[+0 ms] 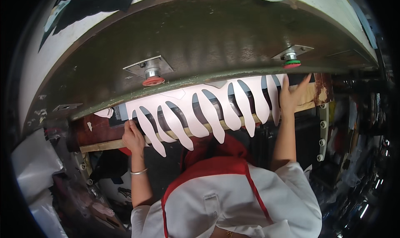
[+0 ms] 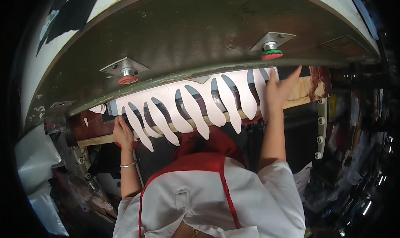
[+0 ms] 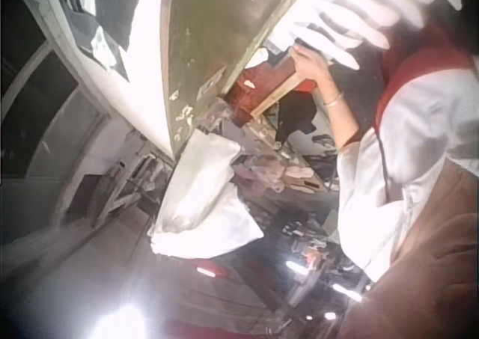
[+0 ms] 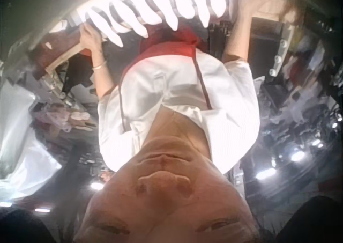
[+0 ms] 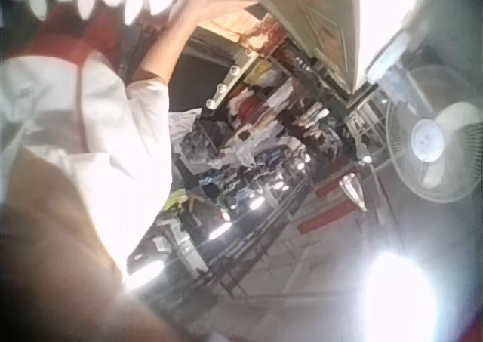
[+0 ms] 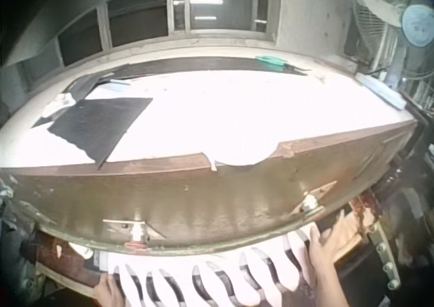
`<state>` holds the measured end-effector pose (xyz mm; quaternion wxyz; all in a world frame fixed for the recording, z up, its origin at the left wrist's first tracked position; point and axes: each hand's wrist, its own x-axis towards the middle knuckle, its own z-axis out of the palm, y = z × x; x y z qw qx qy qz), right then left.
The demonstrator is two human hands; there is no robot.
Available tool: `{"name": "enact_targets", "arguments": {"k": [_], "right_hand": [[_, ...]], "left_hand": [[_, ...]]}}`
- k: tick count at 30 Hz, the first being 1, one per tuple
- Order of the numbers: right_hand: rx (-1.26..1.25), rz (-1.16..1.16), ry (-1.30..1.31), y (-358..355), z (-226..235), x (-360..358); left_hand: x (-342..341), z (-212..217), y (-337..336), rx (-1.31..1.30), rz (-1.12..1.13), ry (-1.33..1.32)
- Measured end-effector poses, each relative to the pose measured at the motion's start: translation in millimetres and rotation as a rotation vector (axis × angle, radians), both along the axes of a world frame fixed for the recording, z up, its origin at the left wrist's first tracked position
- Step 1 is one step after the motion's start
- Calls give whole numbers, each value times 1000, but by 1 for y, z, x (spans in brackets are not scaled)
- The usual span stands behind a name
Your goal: The person places a sheet of pink material on a hydraulic cutting machine, aligns a shoe-shaped template, and presses a button to cut out multiple insoles. The cut pieces are then removed and stacked.
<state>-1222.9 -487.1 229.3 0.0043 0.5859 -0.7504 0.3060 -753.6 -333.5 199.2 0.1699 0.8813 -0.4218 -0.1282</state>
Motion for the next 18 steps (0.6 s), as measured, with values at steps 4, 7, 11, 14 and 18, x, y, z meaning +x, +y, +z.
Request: {"name": "enact_targets", "arguments": {"k": [4,7,11,14,18], "right_hand": [[254,-213,-450,40,-28,-31],[279,-117,-168,55,-40,-42],[365,-126,-346,64,-23,-45],[259,-162,-245,70,10,-25],[87,331,-249,60,17,68]], "left_hand": [[6,-6,8,-214,-98,87],[9,-8,17,-124,-6,119],[5,-8,28,-207,-13,116],[-7,-5,58,-79,114,164],[-12,-8,97,-117,39,116]]}}
